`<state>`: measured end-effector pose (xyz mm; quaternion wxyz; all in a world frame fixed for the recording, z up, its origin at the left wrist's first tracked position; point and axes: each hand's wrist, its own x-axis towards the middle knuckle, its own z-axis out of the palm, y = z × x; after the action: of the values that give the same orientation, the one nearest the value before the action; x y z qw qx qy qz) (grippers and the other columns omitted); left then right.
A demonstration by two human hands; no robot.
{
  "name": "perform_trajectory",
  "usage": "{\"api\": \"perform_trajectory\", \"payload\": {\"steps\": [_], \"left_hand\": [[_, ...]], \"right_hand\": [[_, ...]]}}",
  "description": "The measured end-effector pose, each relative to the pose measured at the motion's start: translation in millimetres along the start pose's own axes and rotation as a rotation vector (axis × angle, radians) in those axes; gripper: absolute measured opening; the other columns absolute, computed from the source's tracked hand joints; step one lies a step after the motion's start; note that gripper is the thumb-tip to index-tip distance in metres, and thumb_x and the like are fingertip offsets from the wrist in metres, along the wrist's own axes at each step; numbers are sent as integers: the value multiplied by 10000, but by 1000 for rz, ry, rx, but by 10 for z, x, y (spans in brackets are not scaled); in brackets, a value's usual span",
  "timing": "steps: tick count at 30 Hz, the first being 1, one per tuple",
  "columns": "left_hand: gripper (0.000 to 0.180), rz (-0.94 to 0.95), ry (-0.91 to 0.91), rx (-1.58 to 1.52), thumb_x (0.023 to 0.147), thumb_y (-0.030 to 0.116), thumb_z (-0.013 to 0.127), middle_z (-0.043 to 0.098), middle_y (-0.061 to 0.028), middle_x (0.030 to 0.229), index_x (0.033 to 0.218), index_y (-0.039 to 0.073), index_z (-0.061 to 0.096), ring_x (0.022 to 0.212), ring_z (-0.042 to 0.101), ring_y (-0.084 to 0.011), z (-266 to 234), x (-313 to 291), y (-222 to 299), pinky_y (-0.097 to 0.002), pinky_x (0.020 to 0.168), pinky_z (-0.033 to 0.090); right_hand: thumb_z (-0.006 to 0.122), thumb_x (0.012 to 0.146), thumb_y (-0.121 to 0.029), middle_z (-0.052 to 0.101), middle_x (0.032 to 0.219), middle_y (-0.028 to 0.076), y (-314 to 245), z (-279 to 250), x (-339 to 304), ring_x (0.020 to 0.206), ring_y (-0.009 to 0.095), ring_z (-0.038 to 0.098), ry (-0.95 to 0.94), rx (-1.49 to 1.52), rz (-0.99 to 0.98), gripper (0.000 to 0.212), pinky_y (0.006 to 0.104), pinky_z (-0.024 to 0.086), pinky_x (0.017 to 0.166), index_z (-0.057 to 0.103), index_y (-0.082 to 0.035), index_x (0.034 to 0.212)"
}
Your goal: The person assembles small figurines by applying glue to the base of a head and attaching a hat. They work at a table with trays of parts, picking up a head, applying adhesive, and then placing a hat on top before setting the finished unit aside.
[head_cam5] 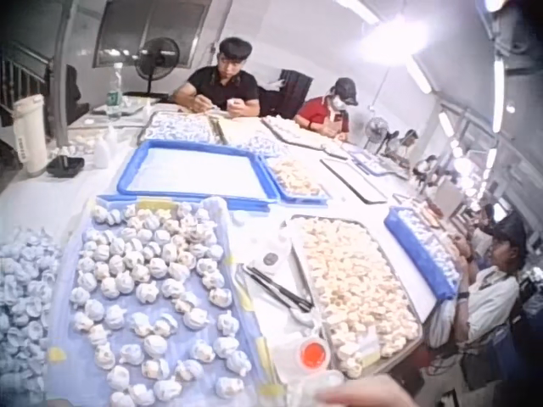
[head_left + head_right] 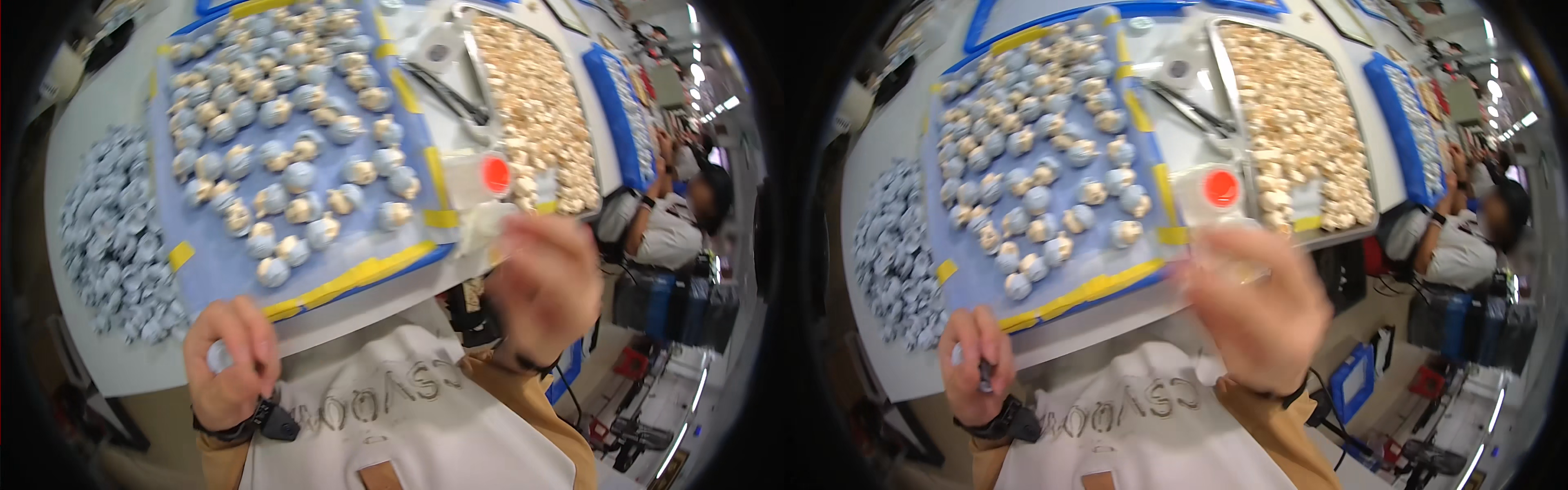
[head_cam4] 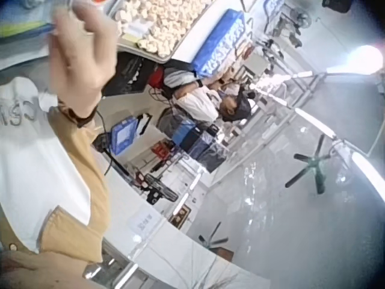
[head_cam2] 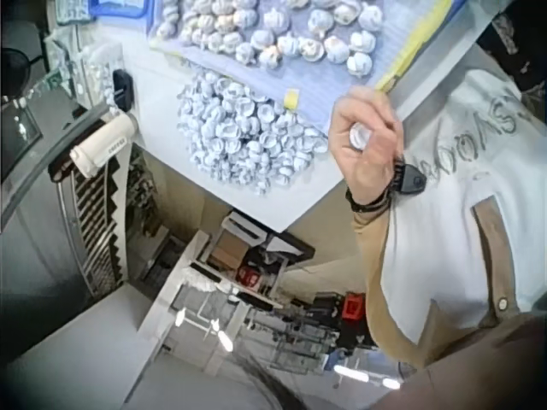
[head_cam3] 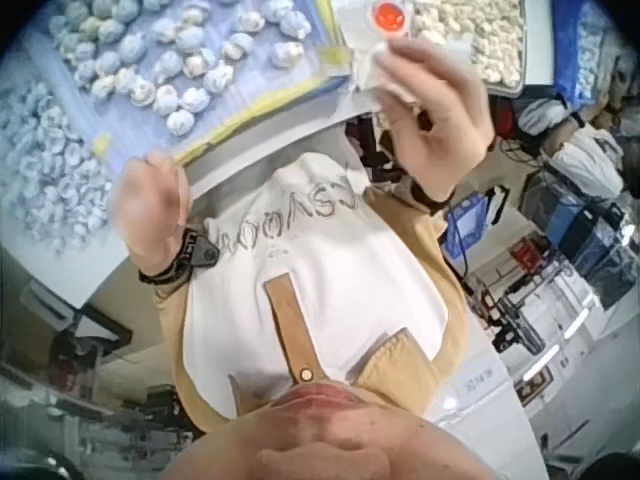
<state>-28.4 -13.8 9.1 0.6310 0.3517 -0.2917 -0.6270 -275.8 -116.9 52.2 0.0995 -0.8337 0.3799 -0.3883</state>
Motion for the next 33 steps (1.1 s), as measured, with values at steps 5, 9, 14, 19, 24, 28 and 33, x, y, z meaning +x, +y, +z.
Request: {"api": "perform_trajectory", "payload": {"steps": [5, 9, 14, 19, 24, 28, 33], "left_hand": [[403, -2, 40, 12, 875, 359, 566, 446, -101, 720, 667, 53, 404, 416, 406, -104, 43, -2, -20, -196, 359, 330], [462, -53, 13, -39, 908, 447, 449, 448, -113, 709, 669, 54, 406, 410, 402, -111, 24, -16, -77, -213, 358, 327], [518, -168, -27, -43, 931, 494, 336, 464, -123, 727, 714, 35, 437, 458, 435, -119, 103, 4, -34, -226, 422, 356], [453, -225, -120, 76, 905, 431, 472, 505, -109, 800, 907, -21, 501, 516, 471, -95, 107, 18, 22, -208, 470, 365], [411, -183, -112, 23, 815, 241, 672, 534, -83, 915, 1080, -18, 496, 705, 523, -87, 6, -41, 25, -204, 596, 413], [452, -156, -76, 61, 752, 102, 723, 527, -63, 947, 1122, -16, 491, 841, 526, -108, 55, -40, 61, -233, 716, 425], [455, -68, -67, 246, 738, 160, 730, 553, -80, 929, 1096, -37, 528, 821, 539, -125, -16, -72, -3, -248, 712, 432]], "right_hand": [[642, 786, -82, 628, 806, 115, 1126, -736, -81, 660, 176, 576, -262, -472, 558, 207, 287, 458, 607, 642, -7, 979], [654, 744, -50, 608, 872, 130, 1139, -602, -118, 720, 236, 593, -288, -324, 479, 294, 311, 469, 641, 612, -30, 1034], [604, 702, 36, 612, 857, 138, 1499, -466, 16, 733, 269, 596, -310, -397, 459, 263, 346, 475, 653, 574, -19, 957], [607, 715, 21, 608, 771, 130, 1657, -468, 25, 655, 248, 588, -333, -387, 452, 173, 329, 470, 607, 562, -12, 879], [611, 736, 1, 617, 772, 127, 1650, -441, -17, 636, 213, 587, -323, -410, 406, 150, 313, 469, 592, 563, 10, 878], [611, 736, 8, 620, 788, 115, 1626, -441, 17, 642, 191, 591, -367, -394, 398, 172, 297, 473, 589, 574, 19, 903], [610, 744, 17, 614, 811, 89, 1409, -559, 49, 649, 126, 575, -203, -347, 402, 224, 255, 463, 597, 604, 16, 968]]}}
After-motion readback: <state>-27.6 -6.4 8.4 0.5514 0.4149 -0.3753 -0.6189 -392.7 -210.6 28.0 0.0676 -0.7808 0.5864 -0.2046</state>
